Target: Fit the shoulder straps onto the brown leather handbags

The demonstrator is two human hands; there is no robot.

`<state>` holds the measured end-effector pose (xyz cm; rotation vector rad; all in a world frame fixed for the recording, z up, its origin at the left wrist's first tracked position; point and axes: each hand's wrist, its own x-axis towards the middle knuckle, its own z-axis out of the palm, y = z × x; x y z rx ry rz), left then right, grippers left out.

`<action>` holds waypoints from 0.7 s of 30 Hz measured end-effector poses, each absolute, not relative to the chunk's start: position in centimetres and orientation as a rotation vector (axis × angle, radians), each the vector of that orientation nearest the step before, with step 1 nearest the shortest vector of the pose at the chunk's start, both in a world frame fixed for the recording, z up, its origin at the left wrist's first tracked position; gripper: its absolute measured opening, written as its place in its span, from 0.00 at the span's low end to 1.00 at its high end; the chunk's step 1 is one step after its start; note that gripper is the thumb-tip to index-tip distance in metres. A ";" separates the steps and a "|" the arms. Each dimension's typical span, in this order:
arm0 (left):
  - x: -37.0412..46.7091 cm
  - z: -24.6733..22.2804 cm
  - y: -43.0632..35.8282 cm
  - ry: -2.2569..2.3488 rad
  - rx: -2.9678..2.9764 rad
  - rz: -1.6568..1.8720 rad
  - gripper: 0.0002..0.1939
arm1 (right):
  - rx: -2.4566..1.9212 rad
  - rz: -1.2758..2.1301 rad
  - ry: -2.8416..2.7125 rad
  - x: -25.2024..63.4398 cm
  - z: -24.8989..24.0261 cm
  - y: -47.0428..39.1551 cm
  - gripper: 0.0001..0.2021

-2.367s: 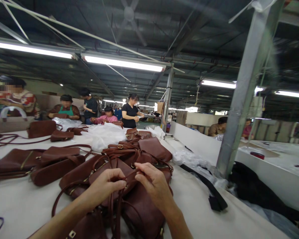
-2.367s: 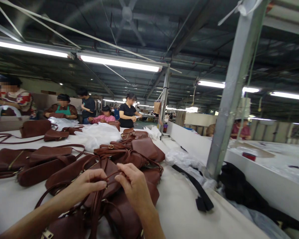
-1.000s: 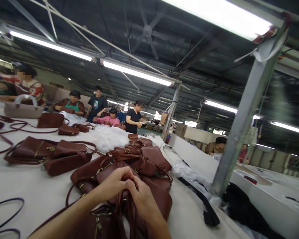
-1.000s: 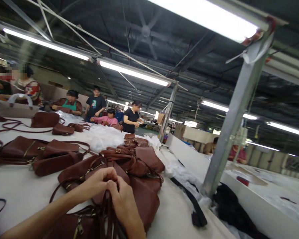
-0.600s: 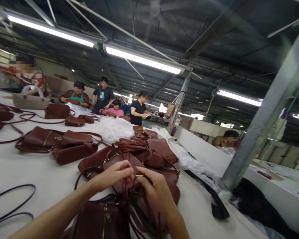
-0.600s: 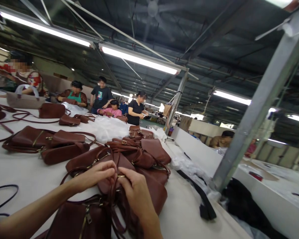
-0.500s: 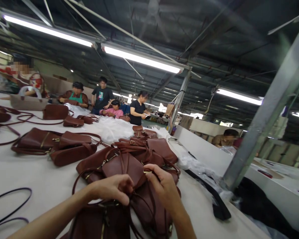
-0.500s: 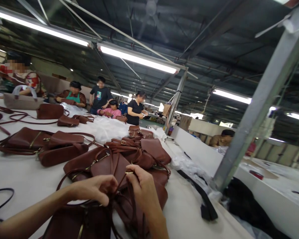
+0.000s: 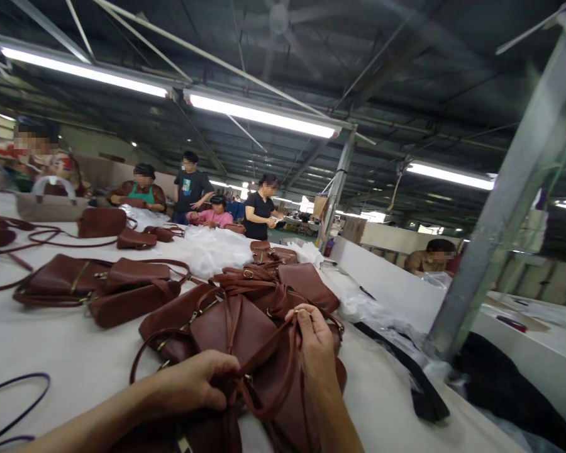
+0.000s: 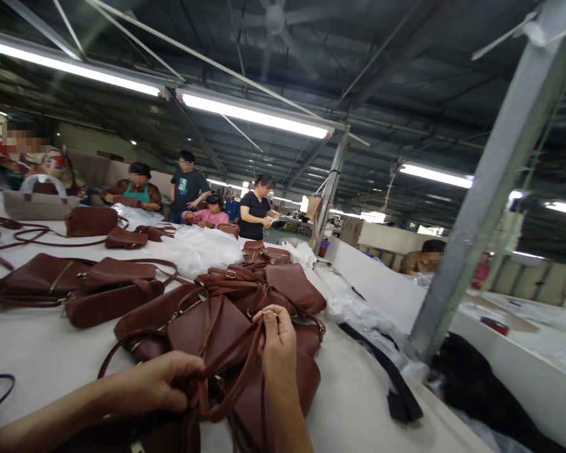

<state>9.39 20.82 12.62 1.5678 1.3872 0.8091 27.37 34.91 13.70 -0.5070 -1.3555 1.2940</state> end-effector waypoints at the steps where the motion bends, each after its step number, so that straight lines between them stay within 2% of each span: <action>1: 9.5 12.8 20.6 1.399 1.566 0.793 0.16 | -0.490 1.304 -1.326 27.5 13.8 34.9 0.21; 16: 12.2 15.7 16.5 1.663 1.811 0.685 0.15 | -0.339 1.278 -0.991 32.4 17.1 36.0 0.21; 21: 11.6 14.8 13.9 1.781 1.817 0.615 0.18 | -0.367 1.295 -1.019 31.4 16.7 35.9 0.23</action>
